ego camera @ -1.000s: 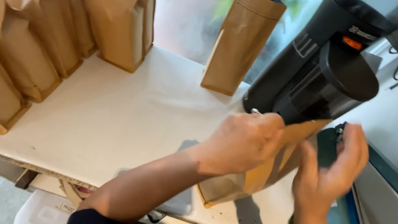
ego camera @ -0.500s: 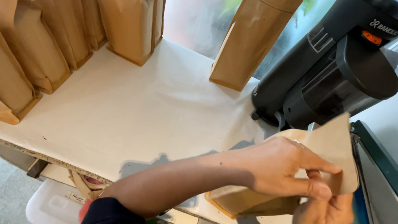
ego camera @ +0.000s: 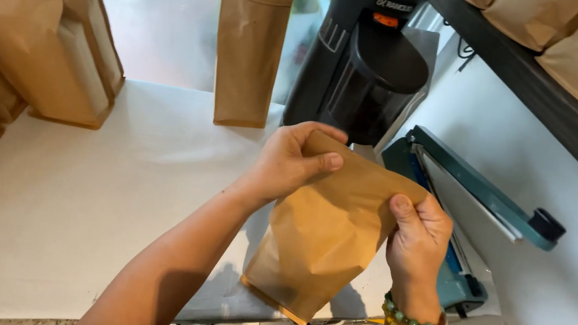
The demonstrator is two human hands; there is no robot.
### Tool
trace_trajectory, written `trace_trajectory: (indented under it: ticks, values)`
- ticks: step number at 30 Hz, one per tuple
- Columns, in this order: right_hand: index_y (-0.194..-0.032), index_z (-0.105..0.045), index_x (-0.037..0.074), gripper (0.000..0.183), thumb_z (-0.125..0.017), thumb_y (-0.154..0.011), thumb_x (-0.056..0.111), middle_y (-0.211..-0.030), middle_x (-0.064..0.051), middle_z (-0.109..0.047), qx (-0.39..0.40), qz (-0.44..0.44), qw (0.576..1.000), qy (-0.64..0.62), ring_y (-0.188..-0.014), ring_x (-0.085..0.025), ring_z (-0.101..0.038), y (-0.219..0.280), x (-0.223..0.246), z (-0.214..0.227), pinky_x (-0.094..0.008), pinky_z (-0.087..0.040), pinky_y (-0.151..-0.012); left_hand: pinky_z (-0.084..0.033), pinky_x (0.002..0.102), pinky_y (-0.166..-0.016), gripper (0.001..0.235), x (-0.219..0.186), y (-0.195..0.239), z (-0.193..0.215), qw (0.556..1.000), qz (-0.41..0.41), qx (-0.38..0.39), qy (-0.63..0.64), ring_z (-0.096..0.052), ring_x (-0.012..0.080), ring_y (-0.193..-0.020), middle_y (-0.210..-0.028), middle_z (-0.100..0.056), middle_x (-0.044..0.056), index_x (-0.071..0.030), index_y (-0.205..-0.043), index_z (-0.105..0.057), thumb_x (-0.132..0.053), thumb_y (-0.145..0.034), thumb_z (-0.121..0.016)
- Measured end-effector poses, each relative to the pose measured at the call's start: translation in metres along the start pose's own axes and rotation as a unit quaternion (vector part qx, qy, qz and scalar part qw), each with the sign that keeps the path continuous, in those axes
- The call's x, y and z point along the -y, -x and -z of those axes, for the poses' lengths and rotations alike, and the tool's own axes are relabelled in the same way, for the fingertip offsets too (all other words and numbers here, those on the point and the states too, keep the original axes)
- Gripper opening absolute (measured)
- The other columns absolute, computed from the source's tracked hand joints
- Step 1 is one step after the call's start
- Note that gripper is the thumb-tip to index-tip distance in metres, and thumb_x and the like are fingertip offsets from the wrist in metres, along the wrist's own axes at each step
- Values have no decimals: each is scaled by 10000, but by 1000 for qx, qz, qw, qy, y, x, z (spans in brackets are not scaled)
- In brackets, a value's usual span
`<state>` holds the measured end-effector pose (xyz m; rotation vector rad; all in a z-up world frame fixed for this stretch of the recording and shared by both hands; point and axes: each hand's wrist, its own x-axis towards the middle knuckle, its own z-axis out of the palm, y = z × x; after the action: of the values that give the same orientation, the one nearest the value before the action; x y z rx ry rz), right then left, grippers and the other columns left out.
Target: Sealing coffee bags using a manual heat sealer
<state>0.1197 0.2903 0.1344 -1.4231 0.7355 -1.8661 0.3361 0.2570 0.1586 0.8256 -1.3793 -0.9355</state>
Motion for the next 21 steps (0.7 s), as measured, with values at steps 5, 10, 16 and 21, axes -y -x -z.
trace_trajectory:
  ticks: [5,10,16,21]
  values:
    - [-936,-705,-17,95,-667,-990,52,-761,-113,-663,12,14,1000,16,-668,-136,-624,-6,-7,13,-294,-571,-615,-572,243,-500,171,-3,6,-10,989,41,-28,140,-685,137,-589,-667,-666,38,-71,-969,-799,-125,-820,-863]
    - [-887,-696,17,107,-694,-982,65,-702,-59,-608,32,13,998,44,-625,-93,-532,9,-11,25,-244,-504,-566,-511,225,-521,144,28,27,4,996,15,-6,88,-584,73,-620,-658,-653,11,-91,-903,-754,-209,-883,-833]
    - [-774,-675,82,199,-677,-973,87,-626,15,-531,52,-82,994,50,-566,-53,-484,42,-37,23,-185,-396,-507,-453,222,-579,219,57,50,4,997,56,11,44,-521,82,-619,-656,-563,-45,-138,-911,-699,-233,-1073,-586]
    - [-536,-578,114,447,-676,-969,159,-478,-52,-463,1,56,968,246,-436,-192,-379,69,-8,35,-323,-375,-452,-537,370,-693,224,61,26,-18,990,0,30,-138,-622,159,-734,-744,-667,74,-157,-1078,-739,-302,-1079,-568]
